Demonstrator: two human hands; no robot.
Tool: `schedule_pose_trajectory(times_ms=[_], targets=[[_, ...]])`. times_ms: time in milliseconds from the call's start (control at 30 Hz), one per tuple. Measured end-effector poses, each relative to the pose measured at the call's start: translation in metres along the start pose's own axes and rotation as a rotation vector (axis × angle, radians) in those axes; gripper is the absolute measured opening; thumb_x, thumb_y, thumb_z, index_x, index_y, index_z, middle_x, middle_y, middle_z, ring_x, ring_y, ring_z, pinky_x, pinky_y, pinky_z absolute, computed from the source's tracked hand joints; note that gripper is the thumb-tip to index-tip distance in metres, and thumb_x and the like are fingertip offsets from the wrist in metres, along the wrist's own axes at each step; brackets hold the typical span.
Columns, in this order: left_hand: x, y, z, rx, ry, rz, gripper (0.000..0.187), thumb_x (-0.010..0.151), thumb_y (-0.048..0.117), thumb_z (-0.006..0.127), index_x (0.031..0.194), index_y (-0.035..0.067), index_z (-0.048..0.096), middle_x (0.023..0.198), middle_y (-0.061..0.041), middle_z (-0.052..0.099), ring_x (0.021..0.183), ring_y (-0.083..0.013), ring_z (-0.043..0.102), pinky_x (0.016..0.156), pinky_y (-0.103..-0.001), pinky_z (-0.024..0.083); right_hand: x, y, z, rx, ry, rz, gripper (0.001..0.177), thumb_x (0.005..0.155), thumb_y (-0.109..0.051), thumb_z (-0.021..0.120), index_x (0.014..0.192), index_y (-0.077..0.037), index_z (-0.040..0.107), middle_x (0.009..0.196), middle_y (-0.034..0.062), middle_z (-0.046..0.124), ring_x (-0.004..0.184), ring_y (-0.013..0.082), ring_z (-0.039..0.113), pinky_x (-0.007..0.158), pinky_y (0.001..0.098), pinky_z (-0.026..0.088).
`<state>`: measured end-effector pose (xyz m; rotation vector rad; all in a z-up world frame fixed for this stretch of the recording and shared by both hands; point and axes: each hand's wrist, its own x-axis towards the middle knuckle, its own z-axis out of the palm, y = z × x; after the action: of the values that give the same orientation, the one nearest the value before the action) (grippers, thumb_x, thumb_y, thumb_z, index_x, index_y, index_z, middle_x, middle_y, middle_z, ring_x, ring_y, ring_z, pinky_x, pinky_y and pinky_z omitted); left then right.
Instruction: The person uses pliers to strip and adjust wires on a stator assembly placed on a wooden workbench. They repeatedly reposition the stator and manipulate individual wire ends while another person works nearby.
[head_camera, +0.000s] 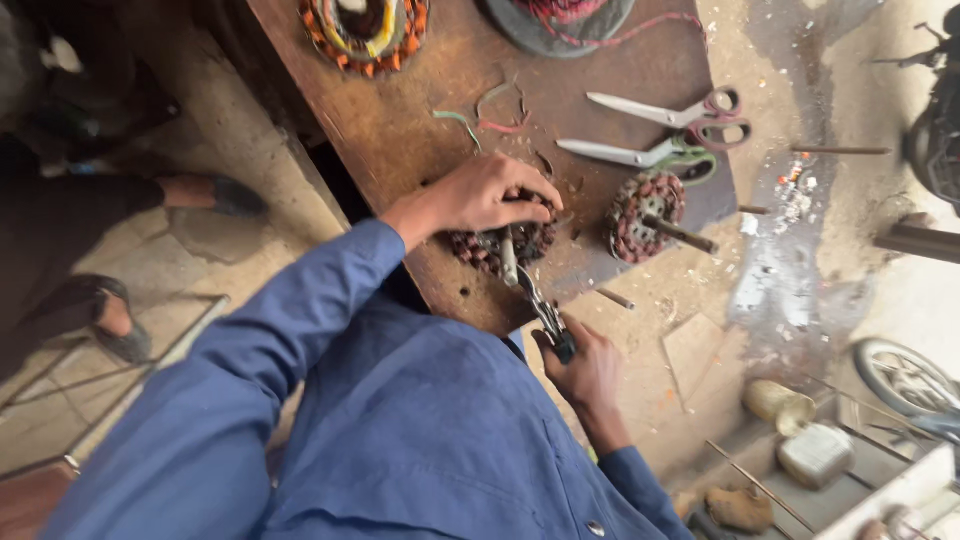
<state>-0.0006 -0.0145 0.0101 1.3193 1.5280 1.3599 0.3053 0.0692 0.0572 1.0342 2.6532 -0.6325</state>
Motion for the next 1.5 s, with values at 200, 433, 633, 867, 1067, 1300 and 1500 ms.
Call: schedule_pose_trajectory(times_ms=[200,433,633,867,1067,1300,1500], targets=[[-0.003,0.001,0.002,0.014,0.032,0.045,0.027,0.092,0.033,0.074,0.109,0.014,0.079,0.108,-0.006,0.079,0.087,-0.0237,0.073,0.077,-0.037,0.056,-0.001,-0.006,0.005,0.116,-0.086,0.062,0.059,0.071,-0.039,0.089,0.112,-0.003,0.067,0.079,0.0121,0.064,0.067,0.0274,0.064,0.059,0.0402,0.049],[-0.005,0.002,0.003,0.062,0.002,-0.037,0.029,0.091,0.037,0.074,0.109,0.015,0.079,0.104,-0.006,0.079,0.086,-0.0236,0.074,0.078,-0.037,0.056,-0.005,0.005,0.013,0.173,-0.119,0.098,0.055,0.065,-0.028,0.085,0.108,-0.001,0.063,0.066,0.0126,0.059,0.059,0.0266,0.06,0.059,0.0404,0.049],[-0.003,0.003,0.005,-0.015,0.025,0.015,0.031,0.089,0.036,0.072,0.111,0.015,0.079,0.108,-0.005,0.079,0.087,-0.0229,0.075,0.077,-0.036,0.057,-0.001,0.022,0.021,0.093,-0.118,0.073,0.023,0.076,-0.018,0.069,0.073,0.001,0.057,0.058,0.0187,0.056,0.054,0.034,0.058,0.058,0.0448,0.046],[-0.004,-0.004,0.007,0.03,0.028,0.053,0.027,0.092,0.034,0.074,0.109,0.013,0.079,0.109,-0.007,0.079,0.094,-0.0234,0.075,0.082,-0.037,0.057,0.001,0.033,0.028,0.115,-0.1,0.08,0.021,0.077,-0.019,0.066,0.07,0.0,0.058,0.056,0.0206,0.053,0.05,0.036,0.055,0.054,0.0471,0.043],[-0.002,-0.005,0.011,0.016,0.056,0.107,0.026,0.093,0.034,0.074,0.109,0.014,0.079,0.108,-0.007,0.079,0.095,-0.0233,0.076,0.082,-0.037,0.058,-0.003,0.036,0.038,0.145,-0.02,0.077,0.023,0.077,-0.018,0.068,0.072,0.002,0.057,0.058,0.0208,0.054,0.051,0.036,0.053,0.054,0.0467,0.043],[-0.009,-0.005,0.007,0.005,0.1,0.099,0.026,0.094,0.034,0.074,0.109,0.013,0.079,0.11,-0.008,0.079,0.102,-0.0246,0.075,0.089,-0.038,0.057,-0.007,0.032,0.03,0.151,-0.124,0.182,0.025,0.08,-0.022,0.072,0.08,0.0,0.062,0.061,0.0201,0.057,0.055,0.0345,0.057,0.057,0.0455,0.045],[-0.007,-0.003,0.003,-0.001,0.104,0.072,0.027,0.093,0.033,0.075,0.109,0.012,0.078,0.11,-0.008,0.078,0.105,-0.0255,0.074,0.091,-0.037,0.056,-0.002,0.032,0.005,0.284,-0.367,0.166,0.029,0.074,-0.022,0.077,0.094,-0.002,0.071,0.073,0.0108,0.071,0.069,0.0224,0.069,0.066,0.0368,0.054]])
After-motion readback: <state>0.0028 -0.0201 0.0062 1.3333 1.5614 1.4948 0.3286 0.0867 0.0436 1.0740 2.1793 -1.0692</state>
